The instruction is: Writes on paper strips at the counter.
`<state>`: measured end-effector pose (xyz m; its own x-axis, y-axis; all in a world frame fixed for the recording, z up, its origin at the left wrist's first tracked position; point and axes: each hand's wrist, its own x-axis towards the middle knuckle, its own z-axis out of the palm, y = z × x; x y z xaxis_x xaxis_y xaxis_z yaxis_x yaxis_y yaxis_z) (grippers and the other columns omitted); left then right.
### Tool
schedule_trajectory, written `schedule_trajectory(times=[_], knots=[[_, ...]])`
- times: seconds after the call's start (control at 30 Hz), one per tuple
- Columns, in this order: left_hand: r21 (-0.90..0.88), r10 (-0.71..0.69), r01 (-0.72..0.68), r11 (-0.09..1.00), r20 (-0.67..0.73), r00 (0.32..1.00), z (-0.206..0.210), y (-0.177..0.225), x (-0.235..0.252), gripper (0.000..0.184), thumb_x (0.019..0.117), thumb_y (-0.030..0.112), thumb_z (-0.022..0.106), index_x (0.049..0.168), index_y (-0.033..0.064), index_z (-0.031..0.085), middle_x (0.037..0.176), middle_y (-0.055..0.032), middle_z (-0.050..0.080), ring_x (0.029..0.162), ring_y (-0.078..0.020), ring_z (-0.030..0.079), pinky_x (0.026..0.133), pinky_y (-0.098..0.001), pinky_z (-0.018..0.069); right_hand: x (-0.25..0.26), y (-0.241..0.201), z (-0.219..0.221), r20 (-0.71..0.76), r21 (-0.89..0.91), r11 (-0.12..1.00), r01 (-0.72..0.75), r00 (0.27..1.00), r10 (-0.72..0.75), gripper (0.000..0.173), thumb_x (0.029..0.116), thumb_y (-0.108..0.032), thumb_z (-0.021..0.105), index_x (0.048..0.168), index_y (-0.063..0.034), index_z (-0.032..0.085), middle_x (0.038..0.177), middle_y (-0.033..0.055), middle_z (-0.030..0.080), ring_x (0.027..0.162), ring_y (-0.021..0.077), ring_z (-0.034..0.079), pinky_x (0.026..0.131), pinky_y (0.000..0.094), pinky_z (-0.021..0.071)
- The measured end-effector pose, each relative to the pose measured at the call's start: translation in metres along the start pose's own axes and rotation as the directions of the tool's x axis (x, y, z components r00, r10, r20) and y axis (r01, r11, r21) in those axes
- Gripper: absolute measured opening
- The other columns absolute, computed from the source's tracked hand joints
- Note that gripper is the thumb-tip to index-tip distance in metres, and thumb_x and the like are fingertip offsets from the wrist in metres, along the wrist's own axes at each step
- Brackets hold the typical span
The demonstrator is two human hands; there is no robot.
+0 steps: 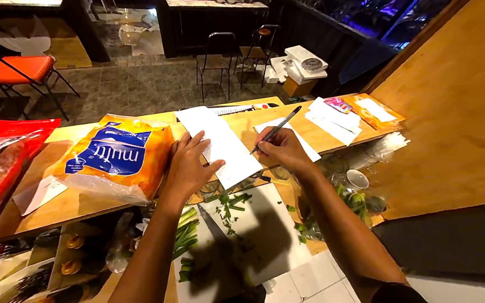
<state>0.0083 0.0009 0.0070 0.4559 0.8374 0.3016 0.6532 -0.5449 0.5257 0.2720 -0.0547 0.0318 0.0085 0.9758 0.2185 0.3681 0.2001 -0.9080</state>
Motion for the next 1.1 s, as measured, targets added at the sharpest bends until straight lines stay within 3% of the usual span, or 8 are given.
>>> schedule_trajectory(times=[0.13, 0.27, 0.43, 0.73, 0.83, 0.93, 1.1], knots=[[-0.014, 0.004, -0.004, 1.000, -0.009, 1.000, -0.0003, 0.0003, -0.0019, 0.058, 0.0888, 0.050, 0.076, 0.132, 0.0120, 0.068, 0.155, -0.0055, 0.051, 0.147, -0.0363, 0.037, 0.119, -0.0604, 0.0286, -0.0049, 0.0088, 0.0010, 0.012, 0.008, 0.999, 0.031, 0.999, -0.031, 0.008, 0.0925, -0.006, 0.058, 0.093, -0.0086, 0.066, 0.071, 0.0002, 0.066, 0.057, 0.0062, 0.060, 0.052, 0.0203, 0.0504], [-0.031, 0.014, -0.014, 0.999, 0.004, 1.000, -0.0035, 0.0032, -0.0050, 0.057, 0.0902, 0.046, 0.076, 0.133, 0.0099, 0.067, 0.156, -0.0070, 0.049, 0.149, -0.0367, 0.035, 0.120, -0.0618, 0.0253, -0.0062, 0.0064, 0.0028, 0.007, 0.022, 1.000, 0.014, 1.000, -0.015, 0.008, 0.0925, -0.006, 0.058, 0.092, -0.0094, 0.066, 0.070, -0.0002, 0.065, 0.058, 0.0057, 0.060, 0.053, 0.0188, 0.0500], [-0.016, 0.017, -0.017, 1.000, 0.005, 1.000, -0.0050, 0.0044, -0.0062, 0.056, 0.0910, 0.046, 0.075, 0.134, 0.0096, 0.067, 0.157, -0.0069, 0.048, 0.149, -0.0378, 0.034, 0.119, -0.0601, 0.0277, -0.0017, 0.0088, 0.0036, 0.019, 0.030, 0.999, 0.020, 1.000, -0.020, 0.006, 0.0909, -0.007, 0.060, 0.091, -0.0083, 0.066, 0.070, -0.0022, 0.066, 0.060, 0.0052, 0.062, 0.057, 0.0210, 0.0530], [-0.014, 0.029, -0.029, 0.999, -0.003, 1.000, -0.0035, 0.0021, -0.0052, 0.057, 0.0911, 0.048, 0.074, 0.133, 0.0097, 0.067, 0.157, -0.0069, 0.048, 0.149, -0.0372, 0.035, 0.118, -0.0593, 0.0293, -0.0045, 0.0077, 0.0040, 0.016, -0.023, 0.999, 0.034, 0.999, -0.033, 0.008, 0.0924, -0.008, 0.060, 0.091, -0.0090, 0.067, 0.068, -0.0003, 0.064, 0.056, 0.0063, 0.059, 0.051, 0.0194, 0.0476], [-0.017, 0.022, -0.022, 1.000, 0.005, 1.000, -0.0053, 0.0041, -0.0057, 0.057, 0.0912, 0.047, 0.074, 0.133, 0.0097, 0.067, 0.158, -0.0068, 0.047, 0.149, -0.0371, 0.034, 0.118, -0.0598, 0.0297, -0.0008, 0.0097, 0.0030, 0.013, -0.015, 1.000, 0.023, 1.000, -0.023, 0.007, 0.0909, -0.008, 0.060, 0.091, -0.0087, 0.067, 0.070, -0.0020, 0.065, 0.060, 0.0055, 0.061, 0.055, 0.0214, 0.0518], [-0.016, 0.015, -0.014, 1.000, 0.013, 1.000, -0.0056, 0.0040, -0.0054, 0.058, 0.0908, 0.047, 0.074, 0.134, 0.0100, 0.067, 0.158, -0.0068, 0.047, 0.149, -0.0371, 0.034, 0.118, -0.0596, 0.0297, -0.0052, 0.0066, 0.0030, 0.025, -0.009, 1.000, 0.024, 0.999, -0.024, 0.008, 0.0919, -0.008, 0.059, 0.091, -0.0091, 0.067, 0.068, 0.0003, 0.063, 0.056, 0.0070, 0.058, 0.050, 0.0201, 0.0473], [-0.022, 0.004, -0.004, 1.000, 0.018, 1.000, -0.0048, 0.0038, -0.0043, 0.058, 0.0902, 0.047, 0.075, 0.134, 0.0098, 0.066, 0.158, -0.0072, 0.046, 0.149, -0.0370, 0.034, 0.118, -0.0602, 0.0302, -0.0065, 0.0074, 0.0019, 0.039, -0.008, 1.000, 0.021, 0.999, -0.021, 0.007, 0.0906, -0.009, 0.060, 0.091, -0.0098, 0.067, 0.069, 0.0005, 0.064, 0.057, 0.0075, 0.060, 0.051, 0.0216, 0.0495]])
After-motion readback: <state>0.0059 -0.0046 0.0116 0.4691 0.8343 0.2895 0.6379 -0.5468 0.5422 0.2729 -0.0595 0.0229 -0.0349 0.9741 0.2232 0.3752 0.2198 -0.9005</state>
